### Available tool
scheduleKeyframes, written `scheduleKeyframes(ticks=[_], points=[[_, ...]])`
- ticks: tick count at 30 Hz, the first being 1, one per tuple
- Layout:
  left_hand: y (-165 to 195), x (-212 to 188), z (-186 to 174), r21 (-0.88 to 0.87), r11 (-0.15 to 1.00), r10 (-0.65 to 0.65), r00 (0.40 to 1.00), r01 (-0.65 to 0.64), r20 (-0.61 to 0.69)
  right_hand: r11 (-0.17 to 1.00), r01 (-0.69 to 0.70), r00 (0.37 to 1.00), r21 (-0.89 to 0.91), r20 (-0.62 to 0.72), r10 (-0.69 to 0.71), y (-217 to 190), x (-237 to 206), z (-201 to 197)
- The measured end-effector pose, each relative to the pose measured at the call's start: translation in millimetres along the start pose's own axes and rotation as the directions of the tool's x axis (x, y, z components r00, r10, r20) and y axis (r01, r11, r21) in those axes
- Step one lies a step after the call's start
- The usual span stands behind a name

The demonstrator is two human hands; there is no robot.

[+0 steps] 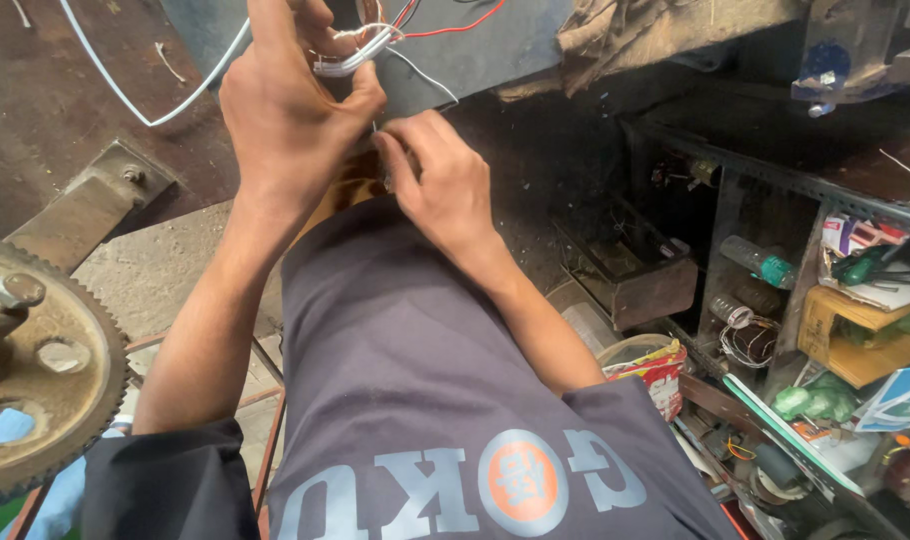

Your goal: The person ties white string around a cylindrical copper-wound stator component, securing the windings. They repeatedly wrap, pull, and knot the string to hold the copper coils in place.

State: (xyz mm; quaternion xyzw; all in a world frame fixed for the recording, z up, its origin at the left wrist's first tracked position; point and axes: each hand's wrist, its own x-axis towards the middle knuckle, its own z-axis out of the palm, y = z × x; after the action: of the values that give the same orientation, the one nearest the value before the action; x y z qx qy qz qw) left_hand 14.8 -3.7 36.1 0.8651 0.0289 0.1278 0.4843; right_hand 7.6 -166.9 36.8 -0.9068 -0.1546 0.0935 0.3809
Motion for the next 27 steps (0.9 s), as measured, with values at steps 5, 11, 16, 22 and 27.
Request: scheduleKeyframes(ticks=[5, 11, 16, 22, 27], points=[[0, -2, 5, 0.052, 0.998, -0.022, 1.000, 0.023, -0.015, 0.927, 0.267, 0.937, -0.266, -0.154, -0.314, 1, 22, -14], [0, -1, 9, 0.089, 0.996, -0.019, 0.998, 0.024, -0.058, 0.808, 0.380, 0.892, -0.451, -0.053, -0.449, -4, 33, -29], [4, 3, 7, 0.104, 0.995, 0.020, 0.996, -0.011, -0.084, 0.839, 0.480, 0.827, -0.256, -0.187, -0.531, -24, 42, -27], [3, 3, 4, 0.082, 0.996, 0.045, 0.995, -0.038, -0.090, 0.773, 0.591, 0.768, -0.230, -0.132, -0.627, -1, 27, -30], [-15, -1, 11, 0.116, 0.989, 0.104, 0.992, -0.096, -0.072, 0.723, 0.536, 0.844, -0.437, 0.249, -0.475, 92, -101, -82]])
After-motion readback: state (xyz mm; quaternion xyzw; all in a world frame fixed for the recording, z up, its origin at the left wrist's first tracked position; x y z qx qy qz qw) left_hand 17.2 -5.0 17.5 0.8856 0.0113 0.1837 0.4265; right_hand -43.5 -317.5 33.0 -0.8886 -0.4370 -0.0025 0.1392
